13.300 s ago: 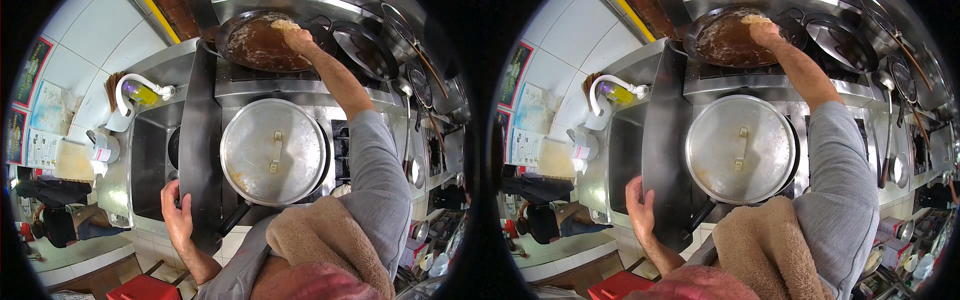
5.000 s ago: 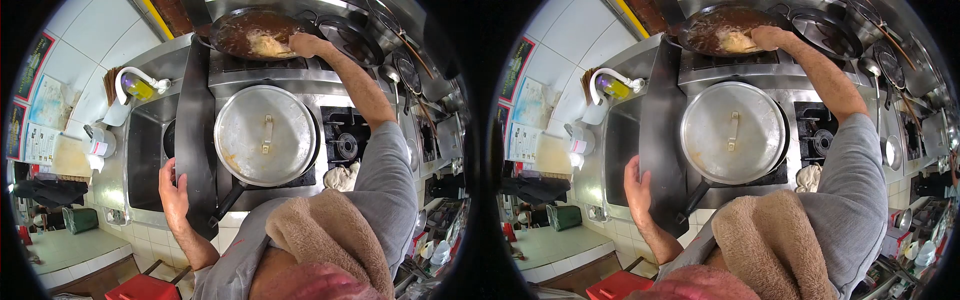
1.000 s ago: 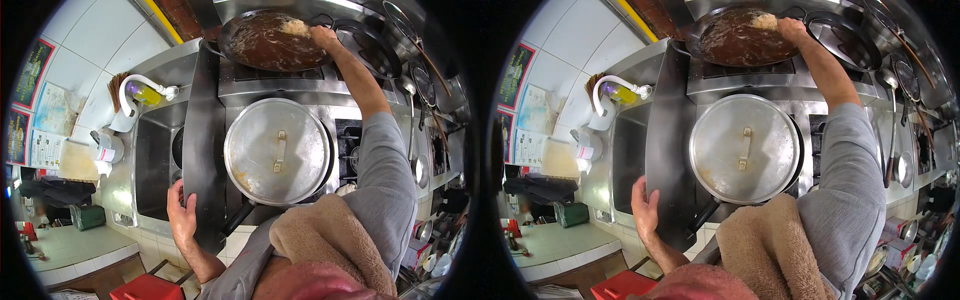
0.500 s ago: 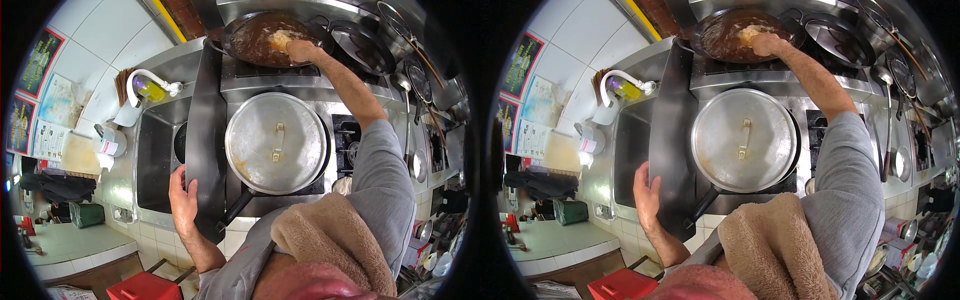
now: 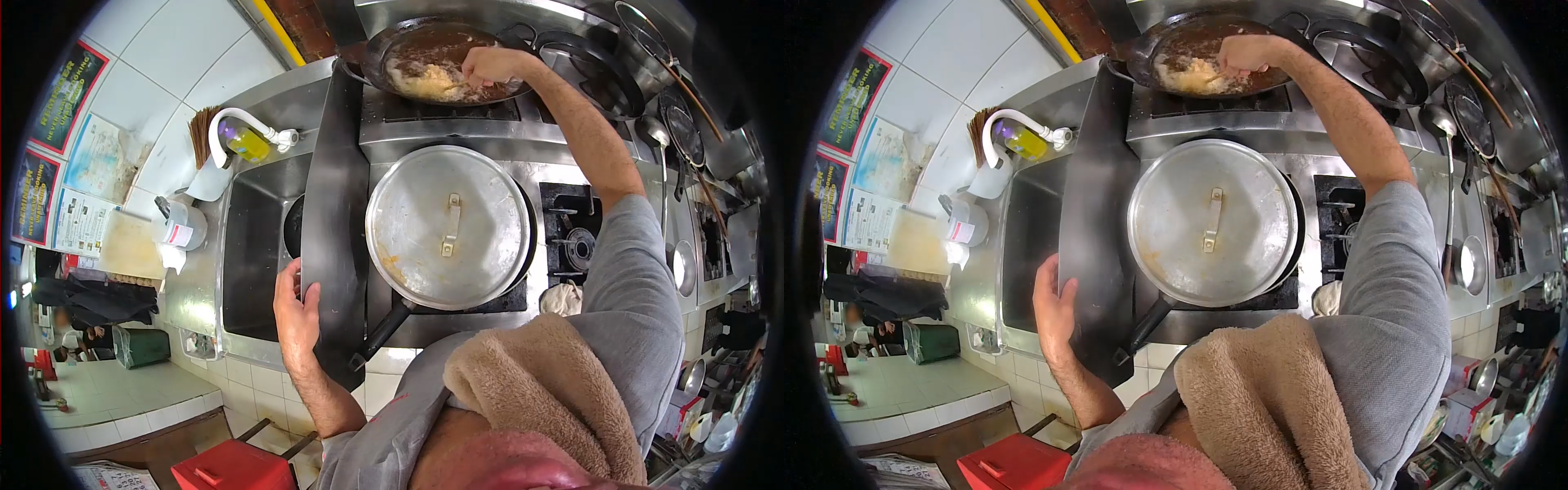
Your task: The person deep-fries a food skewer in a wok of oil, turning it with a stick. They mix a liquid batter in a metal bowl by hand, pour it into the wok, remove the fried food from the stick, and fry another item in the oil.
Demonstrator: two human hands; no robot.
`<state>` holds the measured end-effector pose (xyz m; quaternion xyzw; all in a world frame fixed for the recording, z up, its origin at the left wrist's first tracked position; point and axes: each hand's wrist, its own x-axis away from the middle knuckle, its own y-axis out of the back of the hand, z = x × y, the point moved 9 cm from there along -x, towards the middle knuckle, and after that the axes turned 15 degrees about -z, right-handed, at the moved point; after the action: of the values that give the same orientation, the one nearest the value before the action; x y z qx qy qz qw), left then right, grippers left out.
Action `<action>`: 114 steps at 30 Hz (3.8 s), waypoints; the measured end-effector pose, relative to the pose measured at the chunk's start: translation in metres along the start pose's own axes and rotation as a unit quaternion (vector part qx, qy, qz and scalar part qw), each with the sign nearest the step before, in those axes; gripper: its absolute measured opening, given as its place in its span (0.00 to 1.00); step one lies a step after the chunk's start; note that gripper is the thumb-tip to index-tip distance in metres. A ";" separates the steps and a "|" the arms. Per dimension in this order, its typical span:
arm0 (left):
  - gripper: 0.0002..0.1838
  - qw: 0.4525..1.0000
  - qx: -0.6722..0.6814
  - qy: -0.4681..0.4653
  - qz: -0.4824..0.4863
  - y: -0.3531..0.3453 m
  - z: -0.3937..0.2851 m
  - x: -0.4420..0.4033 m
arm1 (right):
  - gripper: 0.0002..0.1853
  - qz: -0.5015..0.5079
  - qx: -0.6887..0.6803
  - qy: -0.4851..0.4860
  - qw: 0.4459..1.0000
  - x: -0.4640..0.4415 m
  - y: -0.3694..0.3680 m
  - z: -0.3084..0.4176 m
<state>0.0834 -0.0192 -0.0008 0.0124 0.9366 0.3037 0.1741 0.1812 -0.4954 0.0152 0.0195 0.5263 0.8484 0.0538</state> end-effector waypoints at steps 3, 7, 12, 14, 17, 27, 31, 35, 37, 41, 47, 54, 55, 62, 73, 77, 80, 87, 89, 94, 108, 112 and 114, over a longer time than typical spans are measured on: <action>0.23 1.000 0.014 0.009 0.003 -0.001 0.002 0.000 | 0.06 -0.007 -0.050 -0.032 0.998 0.007 0.019 -0.003; 0.23 1.000 0.015 0.009 0.004 -0.001 0.001 0.000 | 0.06 -0.081 -0.127 -0.072 0.986 0.008 0.033 -0.022; 0.23 1.000 0.015 0.009 0.004 -0.002 0.001 -0.001 | 0.09 -0.235 -0.028 0.014 0.971 -0.003 0.046 -0.055; 0.23 1.000 0.002 0.009 0.001 -0.001 -0.001 -0.001 | 0.10 -0.316 0.188 -0.025 0.930 0.012 0.059 -0.062; 0.23 1.000 -0.009 0.008 0.005 -0.002 -0.003 -0.002 | 0.09 -0.312 0.220 -0.052 0.923 0.018 0.056 -0.070; 0.22 0.999 0.008 0.038 0.013 -0.003 0.002 -0.002 | 0.16 -0.241 0.338 -0.042 0.909 0.033 0.050 -0.083; 0.22 1.000 -0.006 0.024 0.009 -0.002 0.001 -0.002 | 0.14 -0.191 0.358 -0.052 0.913 0.051 0.043 -0.067; 0.22 1.000 0.005 0.022 0.011 -0.002 -0.001 -0.001 | 0.12 -0.161 0.346 -0.006 0.924 0.060 0.033 -0.039; 0.22 1.000 0.003 0.016 0.009 -0.002 0.002 0.000 | 0.11 -0.154 0.317 -0.007 0.936 0.063 0.028 -0.028; 0.22 1.000 0.006 0.024 0.010 -0.002 0.004 0.000 | 0.12 -0.157 0.279 -0.005 0.947 0.068 0.022 -0.014; 0.23 1.000 -0.002 0.014 0.011 -0.001 0.001 0.002 | 0.10 -0.117 0.119 0.039 0.985 0.054 0.009 -0.008; 0.23 1.000 0.013 0.014 0.005 0.000 0.003 0.001 | 0.09 -0.129 -0.130 -0.104 0.978 0.048 0.015 -0.023; 0.23 1.000 0.014 0.019 0.005 -0.001 0.004 0.001 | 0.09 -0.127 -0.187 -0.132 0.965 0.045 0.015 -0.029; 0.23 1.000 -0.003 0.021 0.002 0.000 0.002 0.000 | 0.13 -0.357 0.117 0.020 0.927 0.027 0.052 -0.031; 0.23 0.994 0.018 0.101 0.041 -0.006 0.004 0.000 | 0.14 -0.305 0.256 0.037 0.917 -0.035 0.033 -0.071; 0.23 0.995 0.003 0.092 0.044 -0.008 0.008 0.000 | 0.14 -0.303 0.275 0.057 0.911 -0.045 0.032 -0.070; 0.23 0.994 0.003 0.104 0.044 -0.007 0.010 0.000 | 0.16 -0.305 0.286 0.069 0.906 -0.054 0.035 -0.072; 0.22 0.995 -0.001 0.092 0.048 -0.008 0.010 -0.001 | 0.19 -0.287 0.386 -0.032 0.876 -0.062 0.040 -0.107; 0.22 0.994 -0.004 0.097 0.045 -0.007 0.008 -0.001 | 0.19 -0.271 0.385 -0.051 0.881 -0.058 0.039 -0.118; 0.22 0.994 -0.003 0.094 0.046 -0.007 0.009 -0.001 | 0.12 -0.238 0.385 -0.101 0.886 -0.041 0.043 -0.134; 0.21 1.000 -0.015 0.005 -0.008 0.002 0.000 0.001 | 0.12 -0.178 0.358 -0.054 0.915 0.051 0.036 -0.079; 0.21 1.000 -0.016 -0.001 -0.003 0.002 -0.003 0.002 | 0.12 -0.125 0.368 -0.063 0.919 0.081 0.037 -0.054; 0.22 1.000 -0.014 -0.003 0.000 0.002 -0.004 0.002 | 0.12 -0.127 0.365 -0.070 0.920 0.089 0.040 -0.048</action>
<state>0.0797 -0.0196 0.0024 0.0106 0.9319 0.3162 0.1776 0.0856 -0.5461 0.0277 0.0300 0.7925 0.5799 0.1864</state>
